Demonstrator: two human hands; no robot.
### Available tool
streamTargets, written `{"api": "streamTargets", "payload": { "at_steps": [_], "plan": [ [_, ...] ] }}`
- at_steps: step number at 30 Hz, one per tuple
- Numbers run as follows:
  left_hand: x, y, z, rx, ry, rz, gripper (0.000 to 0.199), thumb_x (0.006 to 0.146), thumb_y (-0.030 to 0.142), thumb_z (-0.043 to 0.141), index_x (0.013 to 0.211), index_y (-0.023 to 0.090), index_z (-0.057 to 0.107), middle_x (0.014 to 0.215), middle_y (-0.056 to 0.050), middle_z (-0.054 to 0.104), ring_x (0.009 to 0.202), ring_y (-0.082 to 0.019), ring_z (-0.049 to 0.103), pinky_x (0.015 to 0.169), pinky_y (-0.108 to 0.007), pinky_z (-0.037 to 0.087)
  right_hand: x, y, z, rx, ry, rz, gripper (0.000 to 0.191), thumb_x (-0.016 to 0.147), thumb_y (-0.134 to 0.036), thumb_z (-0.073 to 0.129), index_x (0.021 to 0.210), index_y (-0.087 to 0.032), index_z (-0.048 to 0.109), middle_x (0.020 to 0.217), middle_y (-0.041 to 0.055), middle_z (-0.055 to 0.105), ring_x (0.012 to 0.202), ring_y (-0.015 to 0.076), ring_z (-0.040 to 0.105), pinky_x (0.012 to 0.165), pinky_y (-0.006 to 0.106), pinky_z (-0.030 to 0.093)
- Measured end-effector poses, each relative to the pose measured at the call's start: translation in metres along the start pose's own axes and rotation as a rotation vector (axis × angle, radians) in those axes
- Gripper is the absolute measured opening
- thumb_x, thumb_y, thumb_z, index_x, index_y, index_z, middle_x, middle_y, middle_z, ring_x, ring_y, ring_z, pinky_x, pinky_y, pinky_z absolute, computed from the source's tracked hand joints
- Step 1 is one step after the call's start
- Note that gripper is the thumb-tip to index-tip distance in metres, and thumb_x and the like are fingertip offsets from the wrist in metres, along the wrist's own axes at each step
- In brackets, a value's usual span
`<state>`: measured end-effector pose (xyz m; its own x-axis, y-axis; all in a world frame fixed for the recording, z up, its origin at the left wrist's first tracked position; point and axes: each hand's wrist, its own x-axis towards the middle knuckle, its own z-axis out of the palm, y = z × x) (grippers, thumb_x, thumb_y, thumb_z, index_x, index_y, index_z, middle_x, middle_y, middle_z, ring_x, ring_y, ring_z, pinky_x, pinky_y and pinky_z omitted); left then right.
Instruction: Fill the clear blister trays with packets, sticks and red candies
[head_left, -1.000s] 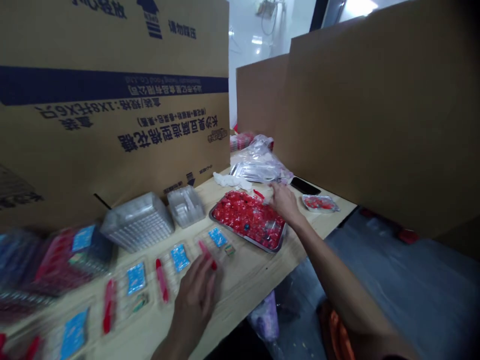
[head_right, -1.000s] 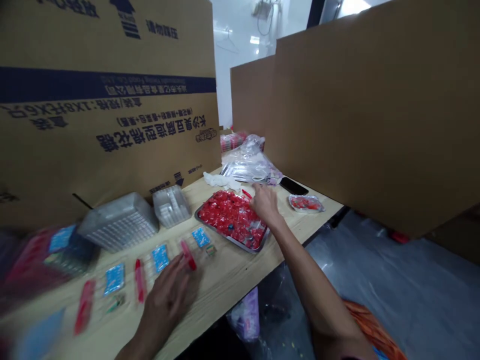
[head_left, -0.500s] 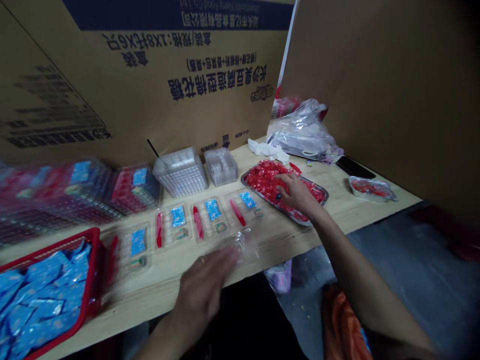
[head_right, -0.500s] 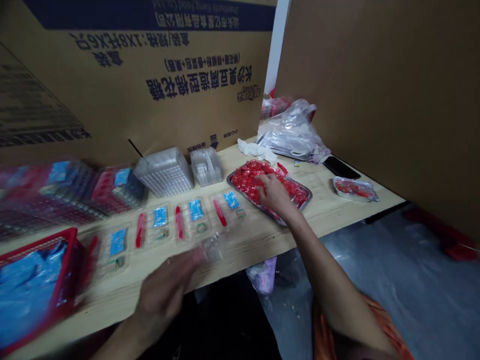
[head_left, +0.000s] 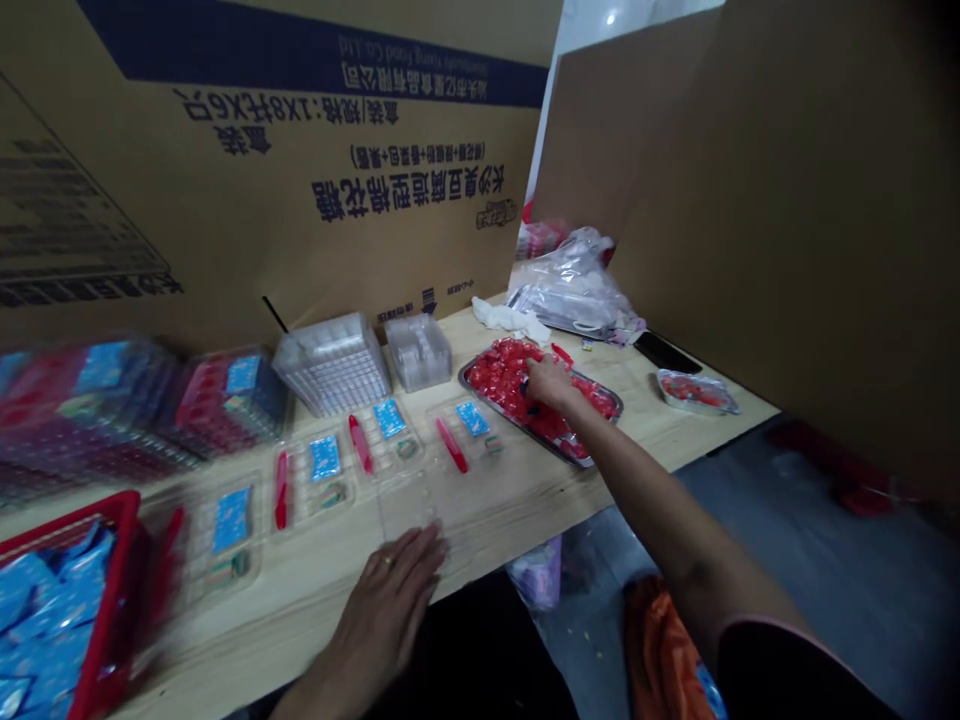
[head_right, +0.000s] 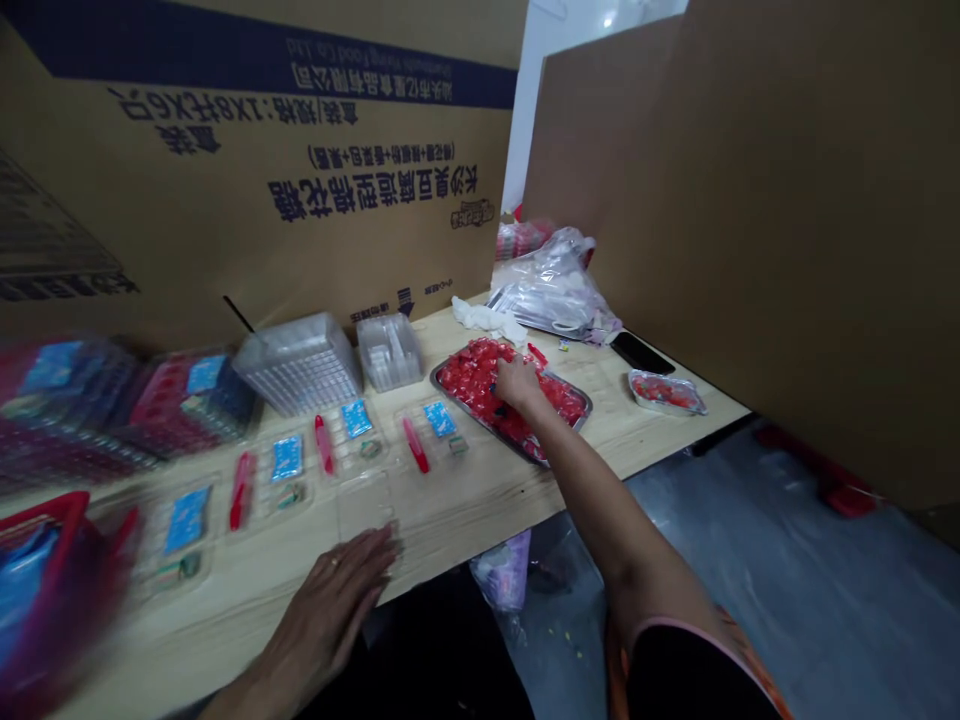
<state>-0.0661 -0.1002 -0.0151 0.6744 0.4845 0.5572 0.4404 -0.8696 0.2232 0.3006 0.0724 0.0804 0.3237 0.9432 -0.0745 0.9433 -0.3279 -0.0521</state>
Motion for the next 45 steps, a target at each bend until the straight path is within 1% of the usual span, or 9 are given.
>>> {"api": "streamTargets", "payload": {
  "at_steps": [5, 8, 12, 15, 17, 25, 32, 37, 45],
  "plan": [
    [0.016, -0.004, -0.011, -0.143, 0.13, -0.063, 0.048, 0.091, 0.013, 0.056, 0.138, 0.024, 0.054, 0.146, -0.013, 0.054, 0.134, -0.026, 0.052, 0.102, -0.038, 0.05, -0.004, 0.031, -0.016, 0.586, 0.137, 0.106, 0.029, 0.08, -0.02, 0.052, 0.107, -0.013, 0.06, 0.09, 0.0102, 0.066, 0.086, 0.0235, 0.065, 0.077, 0.034, 0.052],
    [0.052, -0.01, -0.016, -0.399, 0.239, -0.328, 0.029, 0.092, 0.019, 0.058, 0.119, 0.024, 0.066, 0.125, -0.01, 0.069, 0.113, -0.023, 0.066, 0.091, -0.033, 0.054, -0.022, 0.032, -0.021, 0.943, 0.115, 0.04, 0.017, 0.08, -0.027, 0.051, 0.094, -0.018, 0.056, 0.073, 0.0023, 0.06, 0.066, 0.0162, 0.06, 0.064, 0.028, 0.052],
    [0.124, -0.019, -0.007, -0.93, 0.222, -0.75, 0.027, 0.09, 0.039, 0.061, 0.104, 0.019, 0.071, 0.094, -0.007, 0.074, 0.08, -0.019, 0.069, 0.07, -0.028, 0.055, -0.062, -0.01, -0.008, 1.294, -0.048, -0.147, 0.023, 0.069, -0.037, 0.063, 0.083, -0.021, 0.055, 0.073, 0.0001, 0.059, 0.063, 0.0138, 0.058, 0.059, 0.026, 0.051],
    [0.158, -0.029, 0.007, -1.157, 0.27, -0.878, 0.038, 0.081, 0.044, 0.069, 0.106, 0.015, 0.072, 0.091, -0.008, 0.074, 0.073, -0.017, 0.066, 0.066, -0.027, 0.052, -0.094, -0.053, 0.012, 1.574, -0.329, -0.234, 0.032, 0.063, -0.04, 0.074, 0.082, -0.019, 0.058, 0.07, -0.0019, 0.059, 0.055, 0.0106, 0.052, 0.051, 0.023, 0.045],
    [0.162, -0.035, 0.015, -1.205, 0.271, -0.904, 0.04, 0.075, 0.04, 0.075, 0.104, 0.013, 0.074, 0.087, -0.008, 0.074, 0.071, -0.016, 0.065, 0.066, -0.026, 0.05, -0.11, -0.076, 0.025, 1.667, -0.427, -0.24, 0.036, 0.063, -0.038, 0.079, 0.085, -0.018, 0.06, 0.067, -0.0034, 0.059, 0.051, 0.0088, 0.05, 0.047, 0.02, 0.04],
    [0.123, -0.04, 0.002, -1.317, 0.417, -0.997, 0.03, 0.065, 0.031, 0.085, 0.088, 0.014, 0.074, 0.075, -0.003, 0.072, 0.064, -0.011, 0.062, 0.063, -0.021, 0.048, -0.13, -0.11, 0.043, 1.733, -0.372, -0.209, 0.041, 0.067, -0.045, 0.078, 0.092, -0.019, 0.058, 0.068, -0.0037, 0.06, 0.051, 0.0094, 0.048, 0.043, 0.021, 0.033],
    [0.099, -0.038, -0.015, -1.619, 0.42, -1.144, 0.033, 0.062, 0.019, 0.087, 0.092, 0.012, 0.076, 0.087, -0.006, 0.075, 0.075, -0.011, 0.068, 0.075, -0.022, 0.053, -0.153, -0.124, 0.049, 1.338, -0.246, -0.392, 0.023, 0.083, -0.038, 0.059, 0.099, -0.021, 0.057, 0.061, -0.0062, 0.05, 0.051, 0.0109, 0.043, 0.048, 0.023, 0.033],
    [0.093, -0.027, -0.015, -1.501, 0.44, -1.115, 0.034, 0.063, 0.026, 0.087, 0.093, 0.013, 0.077, 0.089, -0.007, 0.076, 0.074, -0.012, 0.067, 0.074, -0.023, 0.051, -0.155, -0.127, 0.05, 0.965, -0.032, -0.418, 0.011, 0.08, -0.022, 0.054, 0.091, -0.021, 0.057, 0.076, 0.0, 0.061, 0.07, 0.0164, 0.055, 0.064, 0.028, 0.04],
    [0.092, -0.022, -0.008, -1.284, 0.533, -1.141, 0.032, 0.066, 0.032, 0.084, 0.091, 0.013, 0.077, 0.082, -0.006, 0.076, 0.073, -0.015, 0.067, 0.076, -0.027, 0.052, -0.167, -0.13, 0.047, 0.894, -0.051, -0.444, 0.008, 0.087, -0.027, 0.054, 0.092, -0.022, 0.056, 0.078, 0.0016, 0.064, 0.07, 0.0181, 0.058, 0.065, 0.029, 0.04]
  ]
}}
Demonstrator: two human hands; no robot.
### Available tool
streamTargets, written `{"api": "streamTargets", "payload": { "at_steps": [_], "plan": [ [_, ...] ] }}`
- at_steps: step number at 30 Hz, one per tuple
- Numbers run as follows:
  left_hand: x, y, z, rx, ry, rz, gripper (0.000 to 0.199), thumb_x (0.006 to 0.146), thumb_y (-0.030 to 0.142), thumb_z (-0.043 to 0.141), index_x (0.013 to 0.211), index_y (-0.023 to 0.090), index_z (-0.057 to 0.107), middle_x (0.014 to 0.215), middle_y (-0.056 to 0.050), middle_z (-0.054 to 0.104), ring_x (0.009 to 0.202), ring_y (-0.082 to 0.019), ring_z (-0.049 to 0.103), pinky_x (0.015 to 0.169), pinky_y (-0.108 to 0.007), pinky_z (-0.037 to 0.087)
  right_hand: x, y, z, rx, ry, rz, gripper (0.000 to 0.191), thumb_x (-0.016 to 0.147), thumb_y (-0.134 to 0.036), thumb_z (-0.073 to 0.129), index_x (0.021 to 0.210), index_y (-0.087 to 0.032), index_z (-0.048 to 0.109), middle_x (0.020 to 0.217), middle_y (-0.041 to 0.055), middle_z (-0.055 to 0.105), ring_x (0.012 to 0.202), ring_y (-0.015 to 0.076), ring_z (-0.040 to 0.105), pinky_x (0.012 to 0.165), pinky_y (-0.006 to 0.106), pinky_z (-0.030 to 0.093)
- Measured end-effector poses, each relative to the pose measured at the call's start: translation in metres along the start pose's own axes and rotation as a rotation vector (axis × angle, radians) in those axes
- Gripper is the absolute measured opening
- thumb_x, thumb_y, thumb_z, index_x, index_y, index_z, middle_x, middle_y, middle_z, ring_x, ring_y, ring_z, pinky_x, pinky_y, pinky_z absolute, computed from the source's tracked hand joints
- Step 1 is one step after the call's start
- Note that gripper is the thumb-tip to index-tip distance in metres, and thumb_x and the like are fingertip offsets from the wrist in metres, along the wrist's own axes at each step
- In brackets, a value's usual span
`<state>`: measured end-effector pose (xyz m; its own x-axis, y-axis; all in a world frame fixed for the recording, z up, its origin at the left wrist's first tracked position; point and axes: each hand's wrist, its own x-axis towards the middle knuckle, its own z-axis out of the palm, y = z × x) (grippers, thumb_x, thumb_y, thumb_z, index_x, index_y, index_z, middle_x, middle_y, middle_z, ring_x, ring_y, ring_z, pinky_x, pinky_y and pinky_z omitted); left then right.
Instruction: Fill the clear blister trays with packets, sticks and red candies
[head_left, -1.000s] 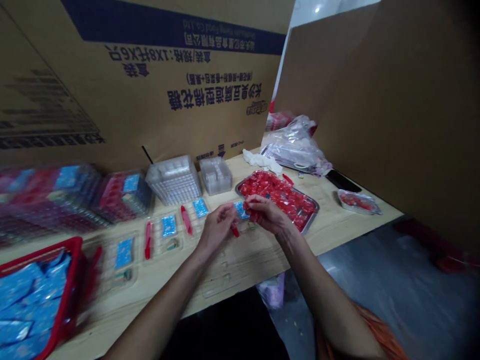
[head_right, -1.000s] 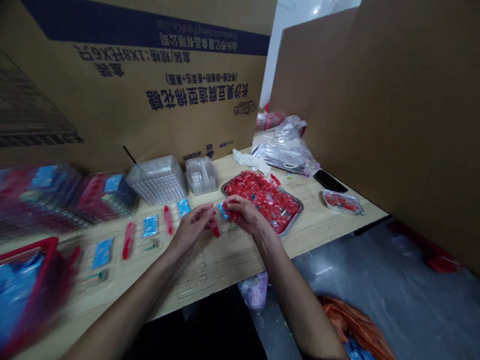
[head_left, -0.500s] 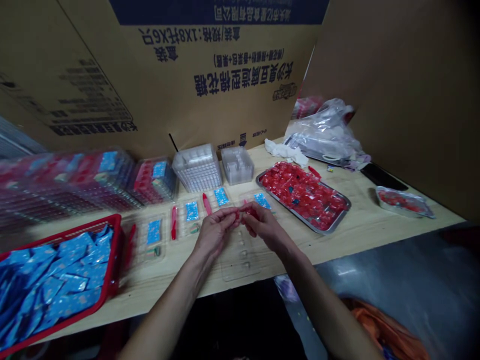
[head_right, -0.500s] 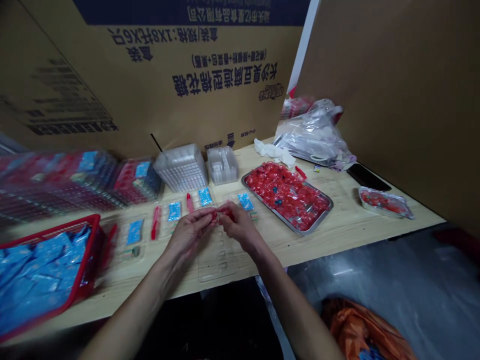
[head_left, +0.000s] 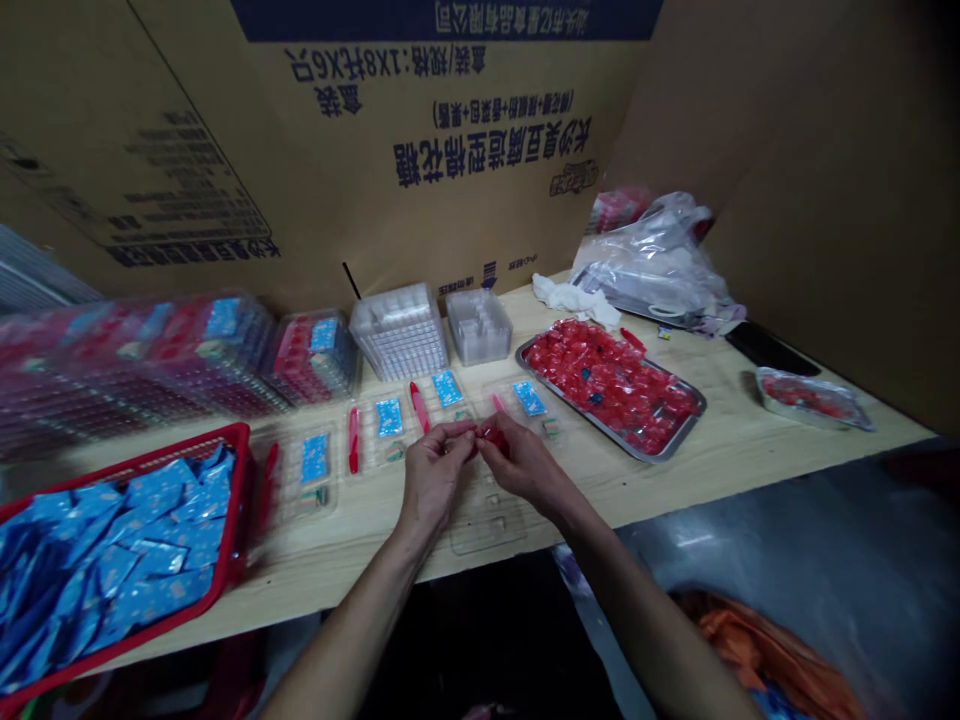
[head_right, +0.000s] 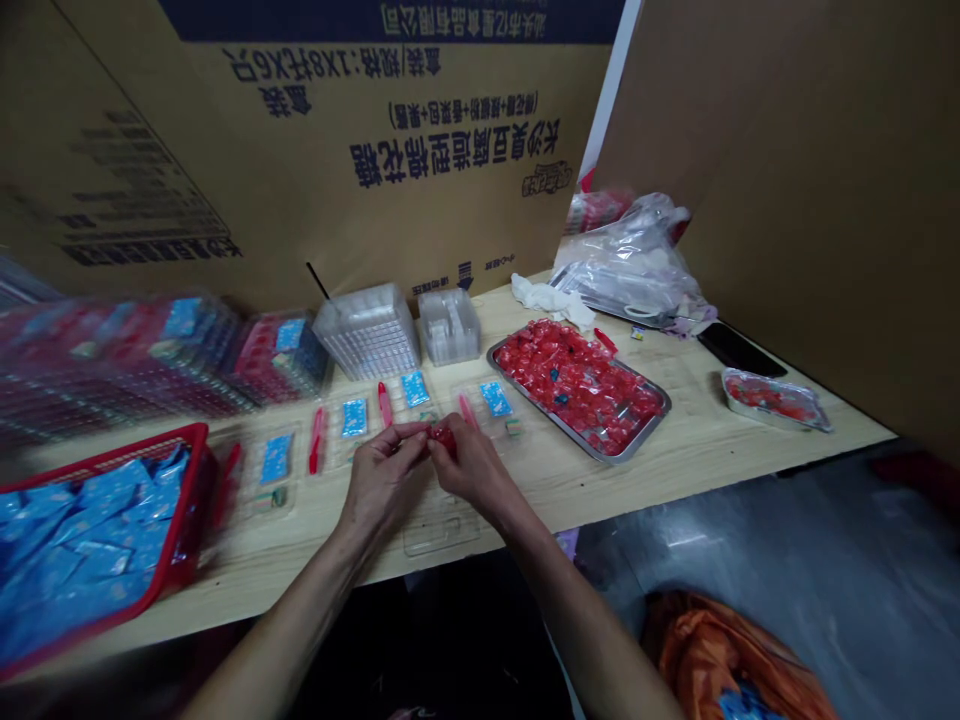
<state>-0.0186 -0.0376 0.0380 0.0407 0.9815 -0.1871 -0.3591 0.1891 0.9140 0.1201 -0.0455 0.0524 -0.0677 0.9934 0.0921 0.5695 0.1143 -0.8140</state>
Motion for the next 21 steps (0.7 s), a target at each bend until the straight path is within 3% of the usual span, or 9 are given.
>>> {"api": "streamTargets", "payload": {
  "at_steps": [8, 12, 16, 21],
  "plan": [
    [-0.002, -0.005, -0.007, 0.063, 0.024, 0.038, 0.024, 0.069, 0.03, 0.081, 0.089, 0.016, 0.081, 0.086, -0.006, 0.078, 0.08, -0.017, 0.069, 0.083, -0.029, 0.052, 0.001, -0.001, 0.001, -0.101, -0.024, 0.06, 0.008, 0.083, -0.019, 0.055, 0.09, -0.021, 0.056, 0.076, 0.002, 0.065, 0.068, 0.0181, 0.059, 0.063, 0.028, 0.038],
    [-0.005, -0.004, -0.008, 0.016, 0.028, 0.001, 0.025, 0.065, 0.028, 0.082, 0.087, 0.016, 0.081, 0.082, -0.006, 0.077, 0.075, -0.016, 0.069, 0.081, -0.029, 0.054, 0.0, -0.004, 0.001, -0.141, -0.011, 0.074, 0.006, 0.082, -0.018, 0.056, 0.087, -0.021, 0.059, 0.072, 0.0017, 0.064, 0.064, 0.0176, 0.058, 0.061, 0.027, 0.037],
    [-0.008, -0.001, -0.011, 0.106, 0.008, 0.031, 0.027, 0.067, 0.026, 0.08, 0.092, 0.017, 0.081, 0.082, -0.005, 0.077, 0.073, -0.015, 0.068, 0.076, -0.027, 0.055, -0.002, -0.013, -0.003, -0.186, -0.03, 0.032, 0.006, 0.084, -0.022, 0.057, 0.087, -0.019, 0.06, 0.075, 0.0041, 0.066, 0.069, 0.019, 0.059, 0.064, 0.029, 0.037],
    [-0.011, 0.006, -0.01, 0.074, -0.036, 0.02, 0.021, 0.068, 0.027, 0.079, 0.085, 0.015, 0.08, 0.082, -0.006, 0.077, 0.07, -0.015, 0.068, 0.072, -0.026, 0.055, 0.004, -0.019, -0.007, -0.134, -0.072, 0.091, 0.014, 0.079, -0.022, 0.058, 0.066, -0.02, 0.053, 0.059, -0.0013, 0.054, 0.058, 0.0146, 0.049, 0.057, 0.027, 0.032]
  ]
}}
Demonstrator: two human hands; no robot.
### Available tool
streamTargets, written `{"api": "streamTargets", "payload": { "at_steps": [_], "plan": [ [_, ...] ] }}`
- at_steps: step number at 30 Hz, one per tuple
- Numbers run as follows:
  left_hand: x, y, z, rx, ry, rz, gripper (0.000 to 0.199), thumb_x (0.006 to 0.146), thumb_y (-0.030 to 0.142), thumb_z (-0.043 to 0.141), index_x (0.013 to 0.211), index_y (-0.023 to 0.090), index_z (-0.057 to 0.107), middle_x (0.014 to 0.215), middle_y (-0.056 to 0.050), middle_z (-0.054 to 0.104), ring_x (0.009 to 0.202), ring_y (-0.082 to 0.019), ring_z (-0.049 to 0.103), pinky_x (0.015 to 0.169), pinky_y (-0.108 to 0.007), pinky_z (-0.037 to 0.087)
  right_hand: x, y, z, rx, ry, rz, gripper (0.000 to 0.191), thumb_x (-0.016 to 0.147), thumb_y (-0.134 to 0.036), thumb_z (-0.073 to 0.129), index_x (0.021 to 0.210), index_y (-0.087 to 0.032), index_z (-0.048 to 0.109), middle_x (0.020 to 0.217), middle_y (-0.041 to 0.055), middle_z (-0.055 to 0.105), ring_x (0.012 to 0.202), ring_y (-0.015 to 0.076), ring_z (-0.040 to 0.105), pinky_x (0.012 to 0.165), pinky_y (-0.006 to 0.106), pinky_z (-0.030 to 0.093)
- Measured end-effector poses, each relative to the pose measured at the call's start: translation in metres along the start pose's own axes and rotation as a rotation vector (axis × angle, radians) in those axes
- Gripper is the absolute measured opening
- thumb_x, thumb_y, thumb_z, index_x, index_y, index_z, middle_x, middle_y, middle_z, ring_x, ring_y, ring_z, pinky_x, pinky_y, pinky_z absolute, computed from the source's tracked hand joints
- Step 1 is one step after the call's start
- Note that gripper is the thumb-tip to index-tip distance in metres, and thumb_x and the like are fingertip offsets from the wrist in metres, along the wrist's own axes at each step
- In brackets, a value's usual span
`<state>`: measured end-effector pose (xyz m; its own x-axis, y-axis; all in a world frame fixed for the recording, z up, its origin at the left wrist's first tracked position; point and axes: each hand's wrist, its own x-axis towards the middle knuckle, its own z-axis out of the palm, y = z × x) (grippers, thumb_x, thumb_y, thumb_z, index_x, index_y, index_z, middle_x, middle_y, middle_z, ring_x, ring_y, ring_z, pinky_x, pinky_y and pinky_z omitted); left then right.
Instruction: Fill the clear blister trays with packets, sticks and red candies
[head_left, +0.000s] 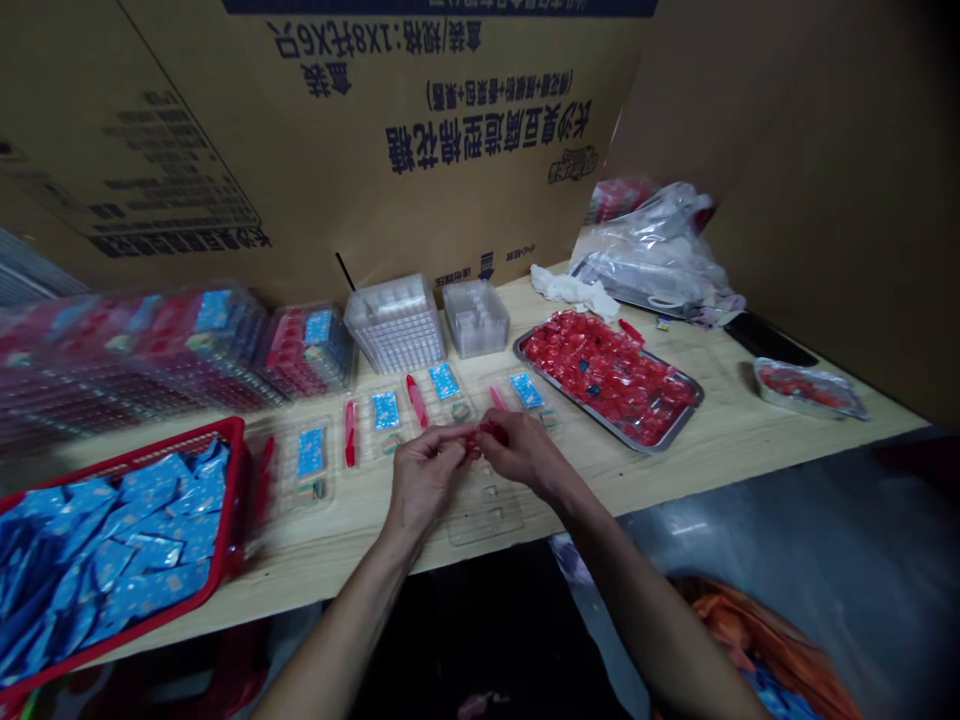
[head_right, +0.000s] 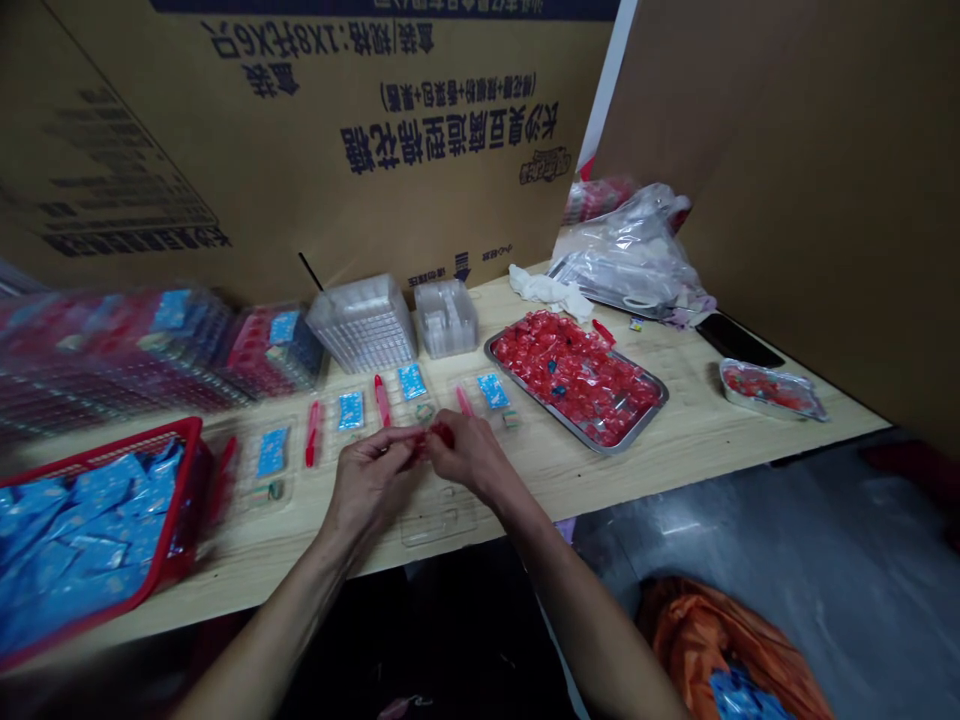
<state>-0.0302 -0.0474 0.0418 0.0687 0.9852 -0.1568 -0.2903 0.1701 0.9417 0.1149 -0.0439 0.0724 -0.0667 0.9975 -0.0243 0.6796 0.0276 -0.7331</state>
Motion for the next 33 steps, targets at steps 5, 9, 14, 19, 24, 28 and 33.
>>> {"api": "streamTargets", "payload": {
  "at_steps": [5, 9, 14, 19, 24, 28, 33],
  "plan": [
    [0.011, 0.01, -0.012, -0.192, -0.069, -0.133, 0.034, 0.062, 0.03, 0.087, 0.091, 0.014, 0.079, 0.094, -0.009, 0.078, 0.083, -0.017, 0.071, 0.086, -0.028, 0.054, 0.006, 0.015, 0.0, 0.663, -0.062, 0.149, 0.024, 0.076, -0.043, 0.062, 0.081, -0.02, 0.06, 0.055, -0.0055, 0.047, 0.047, 0.0102, 0.039, 0.044, 0.023, 0.028],
    [0.027, 0.007, -0.034, 0.081, -0.047, 0.072, 0.033, 0.069, 0.032, 0.081, 0.097, 0.016, 0.077, 0.094, -0.007, 0.078, 0.083, -0.017, 0.07, 0.083, -0.03, 0.054, -0.005, 0.028, -0.006, 0.963, 0.05, 0.263, 0.044, 0.064, -0.051, 0.076, 0.088, -0.018, 0.061, 0.06, -0.0053, 0.05, 0.048, 0.0082, 0.04, 0.042, 0.021, 0.029],
    [0.039, -0.005, -0.029, 0.764, -0.19, 0.447, 0.017, 0.085, 0.017, 0.059, 0.09, 0.018, 0.075, 0.09, -0.006, 0.074, 0.083, -0.018, 0.067, 0.077, -0.03, 0.05, -0.024, 0.036, 0.012, 0.805, 0.038, 0.217, 0.035, 0.073, -0.049, 0.067, 0.086, -0.017, 0.061, 0.06, -0.0035, 0.053, 0.048, 0.0098, 0.042, 0.043, 0.023, 0.031],
    [0.054, -0.015, -0.009, 1.136, -0.403, 0.559, 0.021, 0.083, 0.008, 0.057, 0.088, 0.017, 0.075, 0.086, -0.007, 0.07, 0.079, -0.019, 0.065, 0.07, -0.028, 0.048, -0.022, 0.051, 0.037, 0.53, 0.062, 0.133, 0.022, 0.079, -0.041, 0.057, 0.076, -0.019, 0.059, 0.058, -0.0026, 0.051, 0.053, 0.0113, 0.042, 0.047, 0.023, 0.029],
    [0.064, -0.026, -0.015, 1.184, -0.542, 0.623, 0.02, 0.084, 0.008, 0.057, 0.077, 0.017, 0.074, 0.076, -0.005, 0.067, 0.073, -0.018, 0.063, 0.066, -0.026, 0.045, -0.019, 0.054, 0.036, 0.527, 0.058, 0.158, 0.022, 0.078, -0.04, 0.056, 0.074, -0.019, 0.059, 0.057, -0.0032, 0.05, 0.053, 0.0115, 0.041, 0.049, 0.024, 0.028],
    [0.059, -0.034, -0.02, 1.213, -0.514, 0.636, 0.026, 0.084, 0.005, 0.054, 0.084, 0.018, 0.076, 0.086, -0.007, 0.07, 0.08, -0.02, 0.066, 0.07, -0.028, 0.048, -0.022, 0.044, 0.029, 0.757, 0.049, 0.248, 0.029, 0.073, -0.047, 0.065, 0.075, -0.019, 0.059, 0.054, -0.0052, 0.049, 0.048, 0.0095, 0.038, 0.045, 0.024, 0.027],
    [0.028, -0.022, -0.009, 0.992, -0.349, 0.708, 0.03, 0.092, 0.013, 0.05, 0.114, 0.016, 0.071, 0.106, -0.012, 0.066, 0.095, -0.021, 0.065, 0.079, -0.031, 0.052, -0.022, 0.031, 0.022, 1.148, 0.082, 0.402, 0.041, 0.058, -0.048, 0.081, 0.081, -0.017, 0.066, 0.063, -0.0014, 0.06, 0.055, 0.0117, 0.051, 0.048, 0.024, 0.034]
  ]
}}
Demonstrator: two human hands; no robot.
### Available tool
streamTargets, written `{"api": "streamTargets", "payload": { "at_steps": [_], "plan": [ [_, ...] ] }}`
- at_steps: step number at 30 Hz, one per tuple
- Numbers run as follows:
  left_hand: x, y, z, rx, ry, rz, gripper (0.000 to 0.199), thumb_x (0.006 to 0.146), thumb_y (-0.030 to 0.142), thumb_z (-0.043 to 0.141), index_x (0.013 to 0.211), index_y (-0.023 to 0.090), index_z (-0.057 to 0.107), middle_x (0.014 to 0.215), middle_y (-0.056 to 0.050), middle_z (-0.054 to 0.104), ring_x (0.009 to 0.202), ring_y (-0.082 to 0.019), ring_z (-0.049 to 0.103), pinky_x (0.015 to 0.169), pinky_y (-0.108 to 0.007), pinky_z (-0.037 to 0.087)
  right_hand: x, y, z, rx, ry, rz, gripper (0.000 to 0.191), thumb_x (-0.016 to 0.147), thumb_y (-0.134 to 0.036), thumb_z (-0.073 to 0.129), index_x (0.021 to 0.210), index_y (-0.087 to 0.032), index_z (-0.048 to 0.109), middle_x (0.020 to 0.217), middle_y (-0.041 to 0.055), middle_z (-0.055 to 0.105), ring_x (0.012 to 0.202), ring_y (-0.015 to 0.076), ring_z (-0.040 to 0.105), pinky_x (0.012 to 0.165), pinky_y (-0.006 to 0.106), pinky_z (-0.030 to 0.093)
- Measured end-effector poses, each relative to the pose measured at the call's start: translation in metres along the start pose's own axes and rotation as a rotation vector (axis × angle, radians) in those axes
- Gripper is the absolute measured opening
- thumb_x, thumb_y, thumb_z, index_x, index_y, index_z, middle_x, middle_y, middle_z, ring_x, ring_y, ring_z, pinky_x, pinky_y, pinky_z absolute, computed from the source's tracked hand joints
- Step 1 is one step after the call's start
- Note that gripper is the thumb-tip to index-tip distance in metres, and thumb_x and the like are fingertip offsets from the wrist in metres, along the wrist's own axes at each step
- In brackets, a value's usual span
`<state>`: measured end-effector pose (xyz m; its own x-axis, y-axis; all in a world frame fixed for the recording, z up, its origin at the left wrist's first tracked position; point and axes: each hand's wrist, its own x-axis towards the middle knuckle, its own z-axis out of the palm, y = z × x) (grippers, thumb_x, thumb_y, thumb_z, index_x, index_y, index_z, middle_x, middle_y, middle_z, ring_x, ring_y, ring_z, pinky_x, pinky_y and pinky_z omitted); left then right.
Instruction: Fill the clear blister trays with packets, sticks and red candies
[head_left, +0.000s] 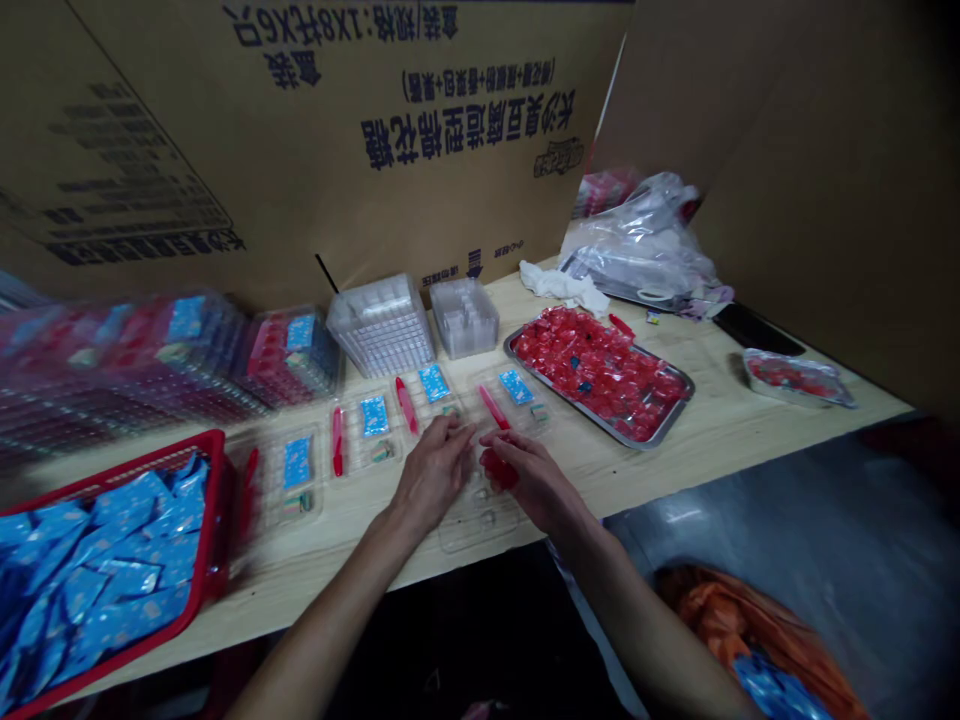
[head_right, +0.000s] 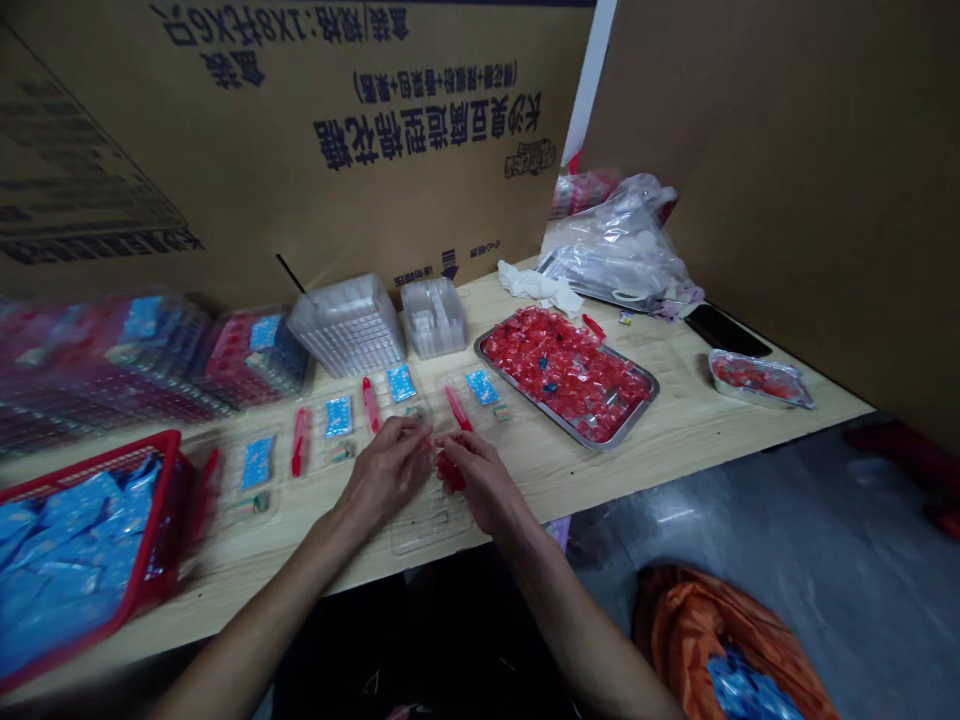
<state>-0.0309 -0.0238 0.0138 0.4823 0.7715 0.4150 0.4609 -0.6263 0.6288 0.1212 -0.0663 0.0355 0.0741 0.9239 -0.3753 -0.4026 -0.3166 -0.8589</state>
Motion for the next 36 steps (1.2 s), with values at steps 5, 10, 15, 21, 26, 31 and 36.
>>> {"api": "streamTargets", "payload": {
  "at_steps": [5, 10, 15, 21, 26, 31, 36],
  "plan": [
    [-0.007, 0.036, -0.005, -0.188, 0.016, -0.201, 0.023, 0.086, 0.021, 0.065, 0.107, 0.018, 0.072, 0.088, -0.004, 0.061, 0.072, -0.014, 0.06, 0.065, -0.025, 0.049, 0.003, 0.004, 0.003, 0.216, -0.048, -0.037, 0.035, 0.054, -0.036, 0.088, 0.078, -0.017, 0.071, 0.078, 0.002, 0.068, 0.071, 0.015, 0.061, 0.061, 0.025, 0.044],
    [-0.008, 0.028, -0.002, -0.396, 0.084, -0.373, 0.012, 0.081, 0.017, 0.065, 0.089, 0.018, 0.074, 0.088, -0.004, 0.064, 0.07, -0.013, 0.06, 0.062, -0.023, 0.046, 0.006, 0.01, 0.001, 0.176, -0.149, -0.045, 0.029, 0.061, -0.032, 0.087, 0.083, -0.018, 0.074, 0.079, 0.0032, 0.07, 0.068, 0.0148, 0.06, 0.056, 0.025, 0.042],
    [-0.006, 0.017, -0.01, -0.992, 0.103, -0.626, 0.025, 0.075, 0.028, 0.076, 0.096, 0.016, 0.075, 0.089, -0.005, 0.075, 0.073, -0.013, 0.065, 0.073, -0.024, 0.05, 0.006, 0.005, -0.003, 0.206, -0.197, 0.05, 0.035, 0.06, -0.037, 0.09, 0.084, -0.019, 0.073, 0.082, 0.0039, 0.071, 0.069, 0.0153, 0.062, 0.053, 0.024, 0.043],
    [-0.008, 0.013, -0.023, -1.256, 0.125, -0.783, 0.038, 0.062, 0.028, 0.09, 0.095, 0.015, 0.078, 0.089, -0.007, 0.077, 0.08, -0.013, 0.069, 0.079, -0.022, 0.052, -0.003, 0.002, -0.004, 0.062, -0.128, 0.027, 0.043, 0.059, -0.041, 0.088, 0.09, -0.019, 0.068, 0.078, 0.0022, 0.068, 0.068, 0.0157, 0.062, 0.055, 0.025, 0.044],
    [-0.012, 0.013, -0.023, -1.283, 0.097, -0.745, 0.037, 0.061, 0.022, 0.089, 0.095, 0.014, 0.077, 0.095, -0.008, 0.077, 0.087, -0.016, 0.07, 0.084, -0.026, 0.052, -0.011, 0.002, 0.003, -0.272, -0.063, -0.213, 0.029, 0.075, -0.038, 0.07, 0.096, -0.019, 0.066, 0.069, -0.0019, 0.059, 0.06, 0.0125, 0.052, 0.053, 0.025, 0.039],
    [-0.015, 0.009, -0.022, -1.19, 0.134, -0.732, 0.034, 0.069, 0.027, 0.084, 0.1, 0.015, 0.074, 0.093, -0.008, 0.076, 0.083, -0.016, 0.07, 0.084, -0.03, 0.053, -0.009, 0.001, 0.0, -0.451, -0.06, -0.309, 0.024, 0.08, -0.034, 0.059, 0.099, -0.02, 0.063, 0.061, -0.0048, 0.052, 0.054, 0.0121, 0.047, 0.052, 0.026, 0.037],
    [-0.022, 0.001, -0.014, -0.587, 0.108, -0.425, 0.02, 0.085, 0.022, 0.065, 0.102, 0.018, 0.076, 0.101, -0.009, 0.074, 0.088, -0.018, 0.067, 0.083, -0.033, 0.053, -0.002, 0.011, -0.013, -0.481, 0.027, -0.287, 0.022, 0.079, -0.033, 0.058, 0.096, -0.02, 0.063, 0.064, -0.0033, 0.054, 0.055, 0.0135, 0.048, 0.052, 0.026, 0.037]
  ]
}}
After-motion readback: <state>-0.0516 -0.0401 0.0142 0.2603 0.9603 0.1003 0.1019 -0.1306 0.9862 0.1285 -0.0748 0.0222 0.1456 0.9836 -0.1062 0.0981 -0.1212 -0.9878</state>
